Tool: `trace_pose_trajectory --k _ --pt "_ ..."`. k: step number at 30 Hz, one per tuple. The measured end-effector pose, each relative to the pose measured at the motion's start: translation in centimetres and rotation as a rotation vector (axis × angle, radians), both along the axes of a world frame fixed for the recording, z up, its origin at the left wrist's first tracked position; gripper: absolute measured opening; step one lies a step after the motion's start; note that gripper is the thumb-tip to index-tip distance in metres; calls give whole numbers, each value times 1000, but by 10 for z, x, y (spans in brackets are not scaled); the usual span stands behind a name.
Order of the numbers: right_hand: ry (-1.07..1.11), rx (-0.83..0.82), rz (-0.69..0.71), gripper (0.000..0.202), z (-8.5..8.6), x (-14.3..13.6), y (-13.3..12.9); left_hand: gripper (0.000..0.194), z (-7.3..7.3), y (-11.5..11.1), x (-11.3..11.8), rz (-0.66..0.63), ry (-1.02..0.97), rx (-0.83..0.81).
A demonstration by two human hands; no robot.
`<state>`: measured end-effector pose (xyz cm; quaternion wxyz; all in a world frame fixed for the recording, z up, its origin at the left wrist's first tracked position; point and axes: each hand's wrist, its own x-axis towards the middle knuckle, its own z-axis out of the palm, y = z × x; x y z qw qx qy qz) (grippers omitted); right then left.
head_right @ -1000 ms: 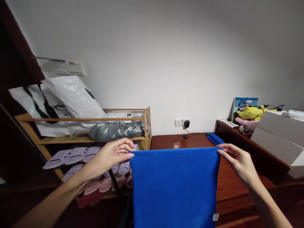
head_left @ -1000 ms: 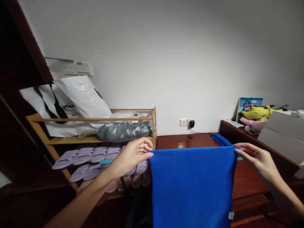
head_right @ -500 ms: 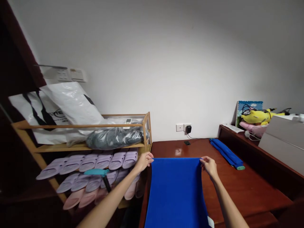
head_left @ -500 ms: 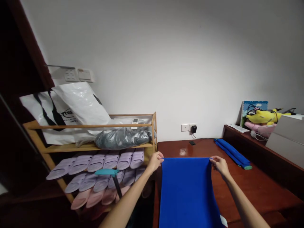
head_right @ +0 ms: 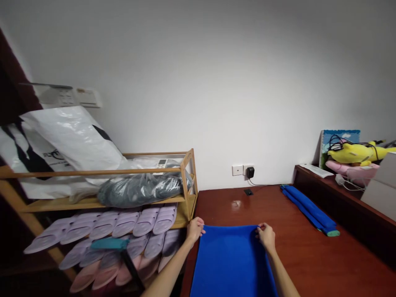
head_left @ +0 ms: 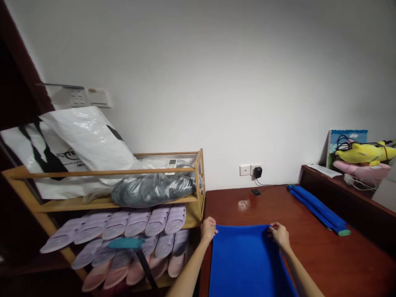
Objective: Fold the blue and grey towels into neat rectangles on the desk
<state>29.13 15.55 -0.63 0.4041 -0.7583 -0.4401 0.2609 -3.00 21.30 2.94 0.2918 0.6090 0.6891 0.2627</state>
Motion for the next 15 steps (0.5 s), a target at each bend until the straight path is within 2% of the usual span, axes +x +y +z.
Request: trace_pose_trajectory --k 2,5,7,10,12,15 --pt "-110 -12 -20 33 -7 -11 -1 25 -10 -8 8 3 75 99" --pt "-289 43 18 52 -14 -45 -4 48 -22 -28 31 -79 190 258" --pt "-391 109 158 56 -18 -76 -6 56 -29 -42 51 -227 258 328" --pt "-505 152 395 54 -23 -114 -9 55 -39 -55 71 -446 354 360" --pt "-564 119 446 52 -28 -122 -11 53 -45 -56 70 -495 419 346" --pt "-638 32 390 57 -35 -105 -14 53 -50 -53 51 -475 507 325"
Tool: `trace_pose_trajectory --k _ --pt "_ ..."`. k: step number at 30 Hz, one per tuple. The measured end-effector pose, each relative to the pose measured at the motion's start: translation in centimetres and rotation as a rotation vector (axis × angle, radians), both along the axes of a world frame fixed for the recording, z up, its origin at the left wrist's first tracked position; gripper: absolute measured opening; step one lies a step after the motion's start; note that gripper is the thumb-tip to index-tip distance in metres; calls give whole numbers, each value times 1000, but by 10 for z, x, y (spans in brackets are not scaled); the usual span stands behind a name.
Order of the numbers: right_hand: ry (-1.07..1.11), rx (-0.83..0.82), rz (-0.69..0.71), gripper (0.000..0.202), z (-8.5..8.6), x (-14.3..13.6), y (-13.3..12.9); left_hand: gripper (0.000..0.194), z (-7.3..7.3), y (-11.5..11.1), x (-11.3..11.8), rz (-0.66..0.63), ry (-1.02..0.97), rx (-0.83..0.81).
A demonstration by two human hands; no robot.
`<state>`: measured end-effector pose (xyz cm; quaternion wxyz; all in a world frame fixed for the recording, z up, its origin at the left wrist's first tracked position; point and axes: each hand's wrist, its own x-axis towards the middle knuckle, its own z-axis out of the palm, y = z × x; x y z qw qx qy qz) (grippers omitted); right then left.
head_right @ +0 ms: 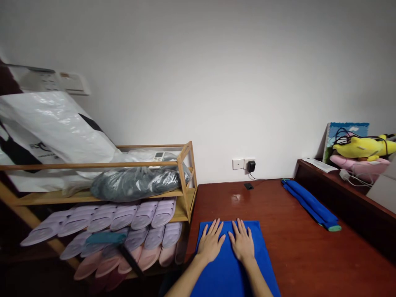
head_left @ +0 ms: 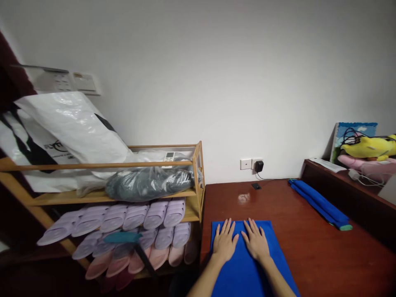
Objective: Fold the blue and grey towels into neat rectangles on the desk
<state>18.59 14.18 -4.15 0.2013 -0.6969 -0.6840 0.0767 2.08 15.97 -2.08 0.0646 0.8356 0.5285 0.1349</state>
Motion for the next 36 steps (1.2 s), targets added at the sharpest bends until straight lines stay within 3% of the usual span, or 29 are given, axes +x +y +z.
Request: trace_pose_trajectory --k 4,8,13,16,19,24,30,33,36 --pt "-84 -43 -146 64 -6 39 -5 59 0 4 -28 104 68 16" --pt "-140 -68 -253 68 -3 54 -6 62 4 3 -30 196 98 31" --pt "-191 -24 -247 74 7 37 -21 60 8 -15 -16 158 81 122" --pt "-208 17 -157 73 6 22 -41 61 1 -37 -12 69 51 146" --pt "-203 -9 -144 75 0 15 -57 61 -9 -54 -13 82 50 90" --pt "-207 -30 -155 75 -6 20 -55 61 -14 -50 -16 88 74 84" --pt "-201 -26 -146 68 13 19 -35 60 3 -34 -3 125 74 55" --pt "-197 13 -150 61 18 6 -43 57 4 -48 6 105 63 111" --pt "-181 16 -40 54 12 -9 -61 56 -7 -70 8 49 70 131"
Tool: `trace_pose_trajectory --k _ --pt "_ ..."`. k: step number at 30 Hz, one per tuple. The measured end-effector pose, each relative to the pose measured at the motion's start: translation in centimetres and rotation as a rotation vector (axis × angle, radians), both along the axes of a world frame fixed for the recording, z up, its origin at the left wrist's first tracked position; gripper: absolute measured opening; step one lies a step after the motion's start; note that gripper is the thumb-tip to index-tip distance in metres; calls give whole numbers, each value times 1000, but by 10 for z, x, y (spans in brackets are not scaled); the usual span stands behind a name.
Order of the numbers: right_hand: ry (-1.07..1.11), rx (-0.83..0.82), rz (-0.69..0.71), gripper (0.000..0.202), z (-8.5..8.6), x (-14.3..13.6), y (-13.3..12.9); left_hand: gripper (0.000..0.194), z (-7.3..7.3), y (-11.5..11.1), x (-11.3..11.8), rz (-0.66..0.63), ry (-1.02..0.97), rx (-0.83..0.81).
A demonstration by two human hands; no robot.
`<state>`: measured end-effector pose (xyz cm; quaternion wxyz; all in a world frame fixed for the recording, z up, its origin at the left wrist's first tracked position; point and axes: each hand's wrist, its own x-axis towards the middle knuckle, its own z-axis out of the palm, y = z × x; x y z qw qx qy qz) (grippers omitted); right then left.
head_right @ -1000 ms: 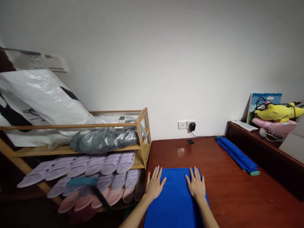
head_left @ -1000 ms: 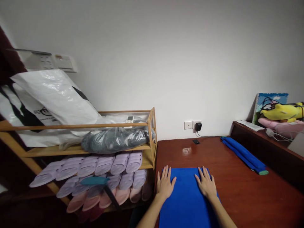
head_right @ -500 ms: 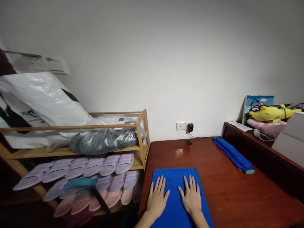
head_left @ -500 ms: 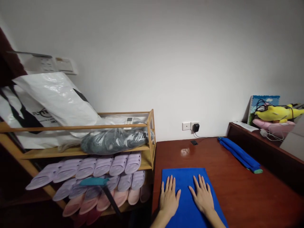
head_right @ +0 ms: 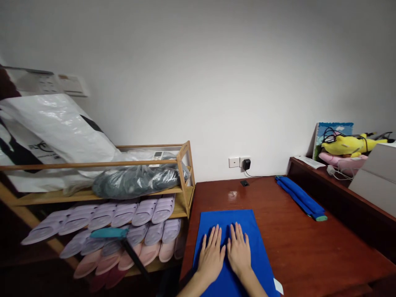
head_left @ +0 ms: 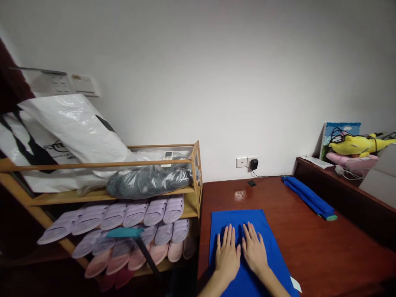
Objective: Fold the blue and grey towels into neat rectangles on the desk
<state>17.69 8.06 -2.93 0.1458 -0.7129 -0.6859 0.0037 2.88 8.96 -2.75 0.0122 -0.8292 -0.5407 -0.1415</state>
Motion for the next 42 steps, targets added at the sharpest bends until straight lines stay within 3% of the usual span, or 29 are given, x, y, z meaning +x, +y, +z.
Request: trace_pose_trajectory --k 3,10,15,18,24,29,33,39,42 --pt "11 -48 91 53 -4 -8 -14 54 -7 -15 -1 -20 33 -18" --pt "-17 13 47 58 4 -2 -36 52 8 -35 -14 -32 13 20" --pt "-13 20 12 64 -21 29 -70 63 -9 -59 -50 -158 17 33" --pt "-7 16 23 63 -31 41 -71 63 -11 -57 -57 -170 22 -9" --pt "10 -20 36 63 -18 43 -48 59 7 -41 -48 -122 -5 -75" --pt "37 -61 48 65 -7 44 -44 59 10 -40 -46 -109 -24 -100" --pt "33 -55 65 63 -7 61 -57 59 11 -44 -52 -104 -4 -119" --pt "-11 -49 11 64 -18 122 -94 55 18 -62 -81 -66 20 -127" --pt "-42 4 -38 67 -13 123 -100 55 22 -70 -81 -53 17 -96"
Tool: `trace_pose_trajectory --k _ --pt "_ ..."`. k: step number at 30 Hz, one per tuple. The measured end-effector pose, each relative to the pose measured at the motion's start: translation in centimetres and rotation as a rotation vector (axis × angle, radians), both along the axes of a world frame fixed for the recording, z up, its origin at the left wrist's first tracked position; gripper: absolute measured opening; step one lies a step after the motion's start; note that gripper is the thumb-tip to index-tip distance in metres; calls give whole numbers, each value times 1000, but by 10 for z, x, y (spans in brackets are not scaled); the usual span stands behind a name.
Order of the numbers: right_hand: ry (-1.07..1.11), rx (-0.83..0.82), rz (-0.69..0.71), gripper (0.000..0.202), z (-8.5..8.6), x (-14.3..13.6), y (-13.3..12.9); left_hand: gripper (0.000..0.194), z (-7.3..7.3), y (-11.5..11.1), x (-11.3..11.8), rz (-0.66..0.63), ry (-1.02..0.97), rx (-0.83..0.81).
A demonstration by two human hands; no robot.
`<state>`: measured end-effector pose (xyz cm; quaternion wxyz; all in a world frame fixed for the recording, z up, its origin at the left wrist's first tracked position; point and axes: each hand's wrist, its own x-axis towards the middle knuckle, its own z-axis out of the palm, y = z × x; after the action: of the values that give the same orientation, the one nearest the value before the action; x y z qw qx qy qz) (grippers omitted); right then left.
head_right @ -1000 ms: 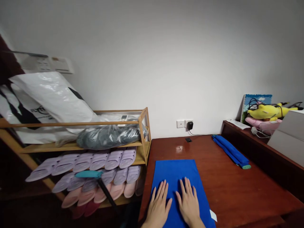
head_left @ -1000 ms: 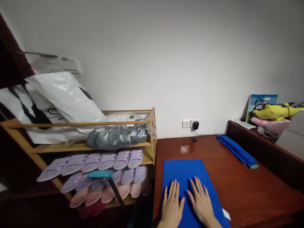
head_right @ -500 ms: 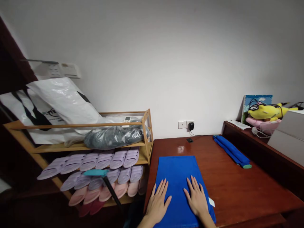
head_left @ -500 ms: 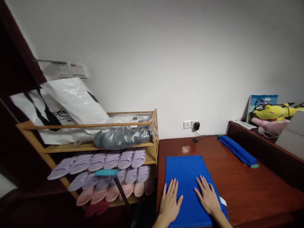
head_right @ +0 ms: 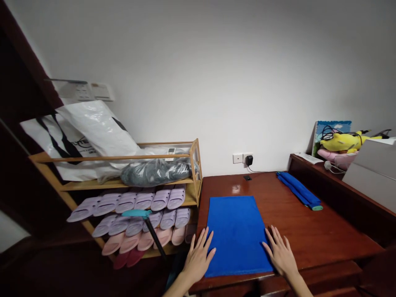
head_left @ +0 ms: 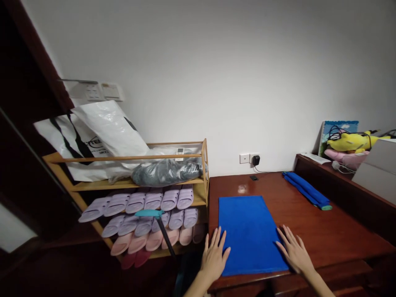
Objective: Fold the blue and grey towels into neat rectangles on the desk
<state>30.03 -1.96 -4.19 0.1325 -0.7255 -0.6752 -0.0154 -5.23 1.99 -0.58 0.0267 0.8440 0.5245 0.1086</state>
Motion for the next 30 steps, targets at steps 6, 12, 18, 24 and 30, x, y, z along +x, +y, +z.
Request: trace_pose_trajectory --k 6,12,18,24,30 --pt "54 16 149 61 18 -61 12 58 2 -3 34 -56 -49 39" --pt "55 -22 137 62 8 -73 11 59 -14 -2 34 -37 -29 -14" --pt "53 -15 127 61 5 -71 11 59 -16 -1 31 -42 -69 -40" --pt "51 5 116 63 -1 -73 5 58 -16 -6 27 -41 -81 -55" --pt "84 7 99 64 20 -82 16 60 1 -9 36 -18 -30 -115"
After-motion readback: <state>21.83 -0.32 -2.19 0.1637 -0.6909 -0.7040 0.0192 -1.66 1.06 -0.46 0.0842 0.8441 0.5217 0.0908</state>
